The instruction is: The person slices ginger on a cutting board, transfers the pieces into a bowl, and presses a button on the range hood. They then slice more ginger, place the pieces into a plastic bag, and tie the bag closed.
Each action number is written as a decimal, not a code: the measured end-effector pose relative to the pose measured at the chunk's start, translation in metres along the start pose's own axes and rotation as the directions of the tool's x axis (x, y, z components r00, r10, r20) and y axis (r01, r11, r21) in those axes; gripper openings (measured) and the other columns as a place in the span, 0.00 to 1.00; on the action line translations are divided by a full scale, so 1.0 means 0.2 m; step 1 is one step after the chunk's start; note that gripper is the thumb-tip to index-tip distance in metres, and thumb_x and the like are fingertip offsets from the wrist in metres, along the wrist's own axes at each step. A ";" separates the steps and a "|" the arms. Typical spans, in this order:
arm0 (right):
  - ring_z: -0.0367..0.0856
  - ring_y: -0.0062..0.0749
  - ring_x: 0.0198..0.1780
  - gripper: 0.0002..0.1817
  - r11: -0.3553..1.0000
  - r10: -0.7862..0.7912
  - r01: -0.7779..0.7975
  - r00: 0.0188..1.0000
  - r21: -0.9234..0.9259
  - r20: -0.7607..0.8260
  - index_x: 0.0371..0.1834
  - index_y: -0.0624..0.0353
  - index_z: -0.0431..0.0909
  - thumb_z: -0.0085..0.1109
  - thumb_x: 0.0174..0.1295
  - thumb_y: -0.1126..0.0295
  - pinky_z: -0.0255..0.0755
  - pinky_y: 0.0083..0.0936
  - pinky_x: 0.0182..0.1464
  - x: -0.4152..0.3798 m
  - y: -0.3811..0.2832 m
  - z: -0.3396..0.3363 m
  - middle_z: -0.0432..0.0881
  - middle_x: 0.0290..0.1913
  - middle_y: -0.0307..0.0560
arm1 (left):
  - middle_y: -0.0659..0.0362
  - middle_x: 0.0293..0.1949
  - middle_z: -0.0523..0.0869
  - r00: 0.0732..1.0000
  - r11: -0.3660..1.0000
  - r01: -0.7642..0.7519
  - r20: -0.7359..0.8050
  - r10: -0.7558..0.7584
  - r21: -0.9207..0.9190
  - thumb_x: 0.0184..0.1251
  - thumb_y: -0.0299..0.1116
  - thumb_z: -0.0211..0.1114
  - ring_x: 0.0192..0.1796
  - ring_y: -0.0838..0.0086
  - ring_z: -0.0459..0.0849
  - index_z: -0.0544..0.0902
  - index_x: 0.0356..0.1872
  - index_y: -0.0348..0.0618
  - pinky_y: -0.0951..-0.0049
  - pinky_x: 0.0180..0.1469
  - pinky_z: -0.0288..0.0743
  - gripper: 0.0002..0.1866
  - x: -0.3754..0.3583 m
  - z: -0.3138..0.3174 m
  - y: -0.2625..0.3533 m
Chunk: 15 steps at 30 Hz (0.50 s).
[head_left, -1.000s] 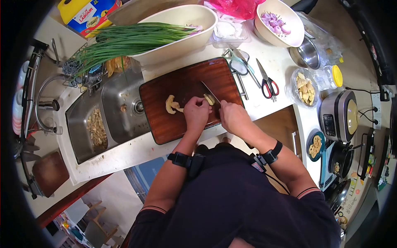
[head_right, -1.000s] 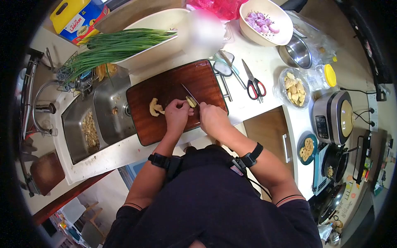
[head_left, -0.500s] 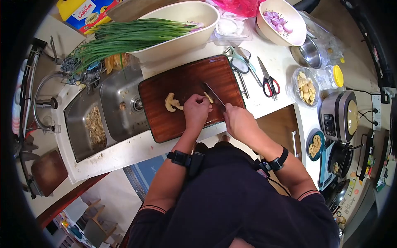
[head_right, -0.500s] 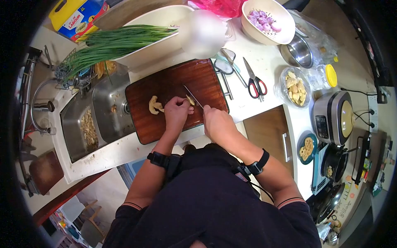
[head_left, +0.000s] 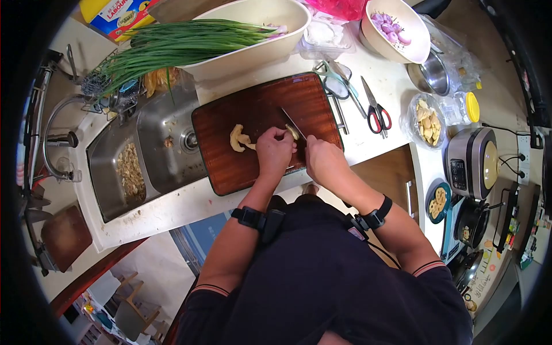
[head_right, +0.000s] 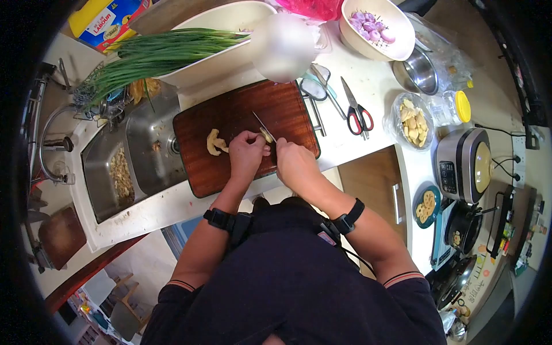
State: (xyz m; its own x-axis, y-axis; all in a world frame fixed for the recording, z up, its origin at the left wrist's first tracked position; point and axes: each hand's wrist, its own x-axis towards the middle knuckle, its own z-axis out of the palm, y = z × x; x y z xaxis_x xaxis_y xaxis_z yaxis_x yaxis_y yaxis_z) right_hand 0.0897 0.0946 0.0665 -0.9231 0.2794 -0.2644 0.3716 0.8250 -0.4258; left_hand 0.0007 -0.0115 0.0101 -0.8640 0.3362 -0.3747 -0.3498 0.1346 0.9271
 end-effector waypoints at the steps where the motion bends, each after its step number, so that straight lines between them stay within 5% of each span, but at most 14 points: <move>1: 0.86 0.63 0.38 0.05 1.000 0.003 -0.003 1.000 0.000 -0.003 0.39 0.69 0.73 0.53 0.62 0.78 0.80 0.50 0.42 -0.01 0.00 0.00 0.84 0.33 0.68 | 0.55 0.26 0.87 1.000 1.000 0.024 -0.005 -0.024 0.012 0.68 0.25 0.64 0.26 0.74 0.88 0.82 0.31 0.31 0.74 0.30 0.84 0.07 -0.01 0.00 0.00; 6: 0.86 0.62 0.36 0.08 1.000 0.006 -0.004 0.999 0.028 -0.053 0.40 0.68 0.74 0.49 0.71 0.72 0.80 0.50 0.41 -0.05 0.00 -0.11 0.84 0.32 0.67 | 0.54 0.28 0.87 1.000 1.000 0.007 -0.012 -0.007 -0.006 0.69 0.25 0.64 0.27 0.74 0.88 0.83 0.33 0.30 0.74 0.30 0.85 0.07 -0.01 0.00 -0.02; 15: 0.83 0.64 0.32 0.08 0.999 -0.027 0.030 0.998 0.043 -0.063 0.38 0.68 0.71 0.55 0.68 0.72 0.77 0.50 0.36 -0.11 0.03 -0.07 0.82 0.28 0.66 | 0.54 0.28 0.88 1.000 1.000 0.006 -0.010 -0.006 -0.013 0.69 0.25 0.63 0.28 0.74 0.89 0.84 0.36 0.28 0.75 0.31 0.86 0.07 -0.02 0.00 -0.01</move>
State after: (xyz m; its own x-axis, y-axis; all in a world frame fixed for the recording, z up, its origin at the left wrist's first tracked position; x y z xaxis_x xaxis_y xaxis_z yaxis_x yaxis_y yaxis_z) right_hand 0.1117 0.1010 0.0824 -0.9372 0.2875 -0.1975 0.3480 0.8109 -0.4706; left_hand 0.0044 -0.0123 0.0100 -0.8654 0.3260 -0.3805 -0.3598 0.1241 0.9247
